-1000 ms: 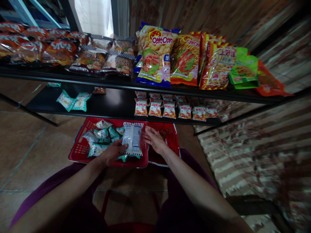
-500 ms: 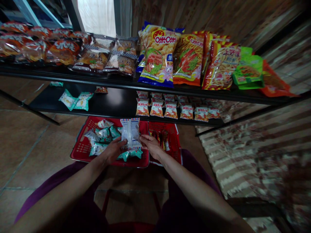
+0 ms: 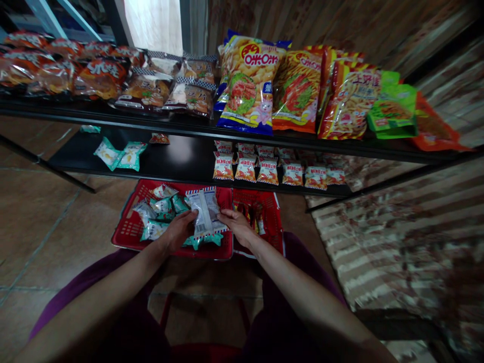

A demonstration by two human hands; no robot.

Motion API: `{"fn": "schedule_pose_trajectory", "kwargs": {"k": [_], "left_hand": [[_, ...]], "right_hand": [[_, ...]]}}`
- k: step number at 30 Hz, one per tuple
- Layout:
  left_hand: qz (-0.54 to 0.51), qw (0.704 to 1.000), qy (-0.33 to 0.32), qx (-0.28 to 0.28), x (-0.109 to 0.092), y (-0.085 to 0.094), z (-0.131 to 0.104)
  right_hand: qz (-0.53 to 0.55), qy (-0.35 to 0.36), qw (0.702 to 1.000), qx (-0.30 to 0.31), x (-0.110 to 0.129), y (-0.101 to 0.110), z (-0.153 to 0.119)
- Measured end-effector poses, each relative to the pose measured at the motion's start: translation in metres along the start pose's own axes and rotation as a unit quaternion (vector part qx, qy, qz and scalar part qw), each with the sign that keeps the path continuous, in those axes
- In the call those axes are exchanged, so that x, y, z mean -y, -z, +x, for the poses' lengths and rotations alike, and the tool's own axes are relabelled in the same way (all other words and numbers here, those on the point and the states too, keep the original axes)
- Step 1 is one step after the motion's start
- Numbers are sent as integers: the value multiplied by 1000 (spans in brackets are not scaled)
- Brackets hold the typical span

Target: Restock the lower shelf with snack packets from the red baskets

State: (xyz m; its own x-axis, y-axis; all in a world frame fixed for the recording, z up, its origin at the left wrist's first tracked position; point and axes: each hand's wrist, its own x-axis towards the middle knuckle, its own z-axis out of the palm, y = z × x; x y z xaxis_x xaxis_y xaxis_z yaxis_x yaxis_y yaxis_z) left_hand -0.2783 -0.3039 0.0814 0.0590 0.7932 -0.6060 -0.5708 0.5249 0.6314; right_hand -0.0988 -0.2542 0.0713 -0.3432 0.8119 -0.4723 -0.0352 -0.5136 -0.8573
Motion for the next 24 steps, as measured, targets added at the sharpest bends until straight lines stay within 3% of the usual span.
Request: {"fn": "schedule_pose_trajectory", "kwargs": {"k": [4,7,10,12,14,18,21,24], "left_hand": [[-9,1000,-1,-13,-2,-3,0],[0,999,-11,-43,-1,-2,0],[23,997,-29,-71,0,-1,1],[35,996,-37,-72,1,-2,0],[29,997,-42,-55,1,-3,-1],[16,998,-53,0,-1,-4,-5],[57,996,-66,22,-3,-5,-9],[113,989,-81,40,-4,-9,-15]], "right_hand": [[-106,85,989,-53,-6,1,3],[-246,226,939,-85,-4,1,-2],[-363,344,864,-58,-1,-1,-11],[-419,369,830,-16,-2,-3,-15],[-458,360,813,19,-5,-4,-16],[-462,297,835,42,-6,-5,-17],[-392,248,883,67,-2,-6,-18],[-265,190,945,25,-4,-9,-16]]}}
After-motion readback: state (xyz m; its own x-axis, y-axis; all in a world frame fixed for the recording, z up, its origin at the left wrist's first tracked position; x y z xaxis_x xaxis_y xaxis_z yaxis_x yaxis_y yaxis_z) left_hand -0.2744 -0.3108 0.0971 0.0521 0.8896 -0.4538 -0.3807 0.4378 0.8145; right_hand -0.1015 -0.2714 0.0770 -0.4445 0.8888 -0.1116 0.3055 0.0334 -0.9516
